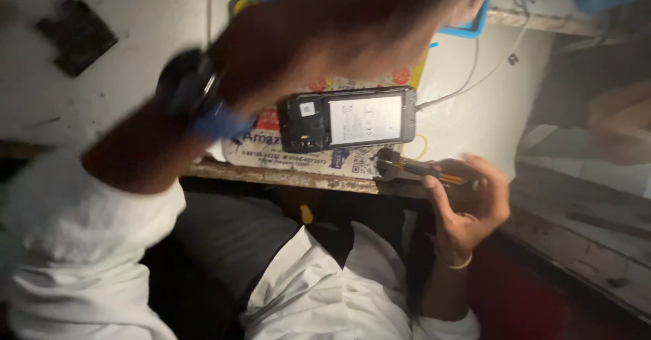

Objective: The person uses a screwdriver and tweezers to remove screws and internal components from the back of a mobile phone.

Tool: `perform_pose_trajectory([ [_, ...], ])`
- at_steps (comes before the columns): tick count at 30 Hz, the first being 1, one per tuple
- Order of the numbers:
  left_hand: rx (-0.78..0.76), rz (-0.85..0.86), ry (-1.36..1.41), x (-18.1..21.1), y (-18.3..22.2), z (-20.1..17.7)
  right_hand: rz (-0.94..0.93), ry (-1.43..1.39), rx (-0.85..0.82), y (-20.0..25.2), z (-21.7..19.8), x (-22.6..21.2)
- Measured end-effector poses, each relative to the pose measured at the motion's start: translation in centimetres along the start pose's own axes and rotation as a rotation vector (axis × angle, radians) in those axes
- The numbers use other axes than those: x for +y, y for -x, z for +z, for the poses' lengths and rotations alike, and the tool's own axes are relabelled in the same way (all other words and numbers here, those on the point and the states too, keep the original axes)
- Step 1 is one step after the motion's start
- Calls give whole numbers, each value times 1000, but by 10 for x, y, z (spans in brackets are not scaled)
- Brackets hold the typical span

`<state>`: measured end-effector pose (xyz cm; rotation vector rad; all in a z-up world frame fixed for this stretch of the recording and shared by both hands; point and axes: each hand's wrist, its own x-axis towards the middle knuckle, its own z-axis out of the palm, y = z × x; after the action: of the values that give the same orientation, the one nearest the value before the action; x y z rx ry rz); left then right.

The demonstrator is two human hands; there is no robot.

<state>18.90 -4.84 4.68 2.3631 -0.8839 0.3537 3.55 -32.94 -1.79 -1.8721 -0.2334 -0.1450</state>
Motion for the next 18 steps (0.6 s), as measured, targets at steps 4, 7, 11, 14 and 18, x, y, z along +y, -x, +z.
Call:
perform_pose_trajectory([
  [4,60,-131,195,53,88,-8,-21,-53,66,11,8,-7],
  [7,78,-346,310,70,133,-9,-150,90,58,11,24,-1],
  [11,158,-602,229,91,173,-1,-226,241,-17,16,34,3],
  [14,234,-694,226,113,182,13,-167,236,-74,21,35,4],
  [18,282,-722,238,128,190,25,-22,-47,3,26,40,4],
])
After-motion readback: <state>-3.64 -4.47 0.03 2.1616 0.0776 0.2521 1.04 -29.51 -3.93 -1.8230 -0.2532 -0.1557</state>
